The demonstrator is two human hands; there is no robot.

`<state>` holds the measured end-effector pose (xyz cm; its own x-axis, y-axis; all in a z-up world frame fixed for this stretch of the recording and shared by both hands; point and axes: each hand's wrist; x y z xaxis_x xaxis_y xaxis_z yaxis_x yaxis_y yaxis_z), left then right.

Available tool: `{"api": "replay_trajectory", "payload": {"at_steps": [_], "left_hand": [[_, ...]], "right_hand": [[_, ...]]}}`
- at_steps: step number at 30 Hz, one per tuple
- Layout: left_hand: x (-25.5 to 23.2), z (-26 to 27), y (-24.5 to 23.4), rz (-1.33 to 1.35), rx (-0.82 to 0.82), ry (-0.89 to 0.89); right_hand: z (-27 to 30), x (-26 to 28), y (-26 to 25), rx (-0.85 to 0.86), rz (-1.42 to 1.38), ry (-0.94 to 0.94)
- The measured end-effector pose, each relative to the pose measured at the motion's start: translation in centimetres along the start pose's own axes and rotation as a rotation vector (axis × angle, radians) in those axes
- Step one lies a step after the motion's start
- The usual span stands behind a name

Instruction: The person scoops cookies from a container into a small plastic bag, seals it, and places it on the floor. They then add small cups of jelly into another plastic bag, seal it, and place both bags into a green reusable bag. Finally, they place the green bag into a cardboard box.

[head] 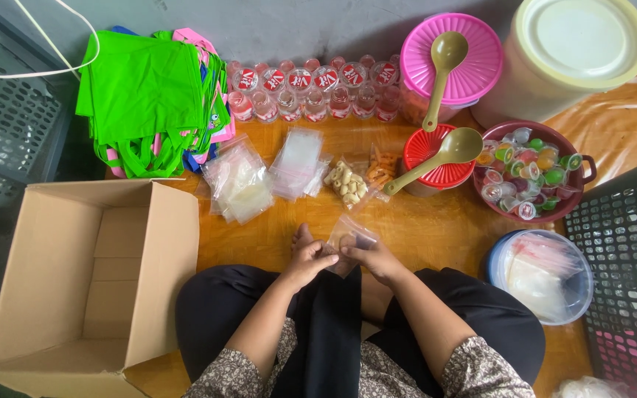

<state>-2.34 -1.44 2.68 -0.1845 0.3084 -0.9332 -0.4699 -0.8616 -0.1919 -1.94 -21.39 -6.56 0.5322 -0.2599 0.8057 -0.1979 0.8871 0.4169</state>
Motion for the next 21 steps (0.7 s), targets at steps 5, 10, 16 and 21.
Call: {"api": "replay_trajectory", "payload": {"at_steps": [5, 10, 16, 21], "left_hand": [[5.3, -1.7, 1.1, -0.220, -0.043, 0.020], [0.0, -0.3, 0.4, -0.311, -0.028, -0.069], [0.3, -0.2, 0.3, 0.203, 0.107, -0.115], [2.1, -0.9, 0.9, 0.060, 0.122, -0.164]], "right_hand": [[2.3, 4.1, 2.8, -0.068, 0.104, -0.031], [1.7, 3.4, 2.0, -0.039, 0.271, -0.120], [2.0, 4.5, 1.6, -0.037, 0.123, -0.021], [1.5, 3.5, 0.2, -0.103, 0.281, -0.103]]}}
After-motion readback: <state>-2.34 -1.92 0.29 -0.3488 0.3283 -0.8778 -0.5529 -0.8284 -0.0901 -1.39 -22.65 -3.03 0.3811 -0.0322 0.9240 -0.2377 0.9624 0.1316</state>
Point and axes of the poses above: each hand's wrist, its own z-axis away from the middle knuckle, its own y-axis out of the palm, x = y × z, and after that the axes turned 12 degrees about x, right-handed
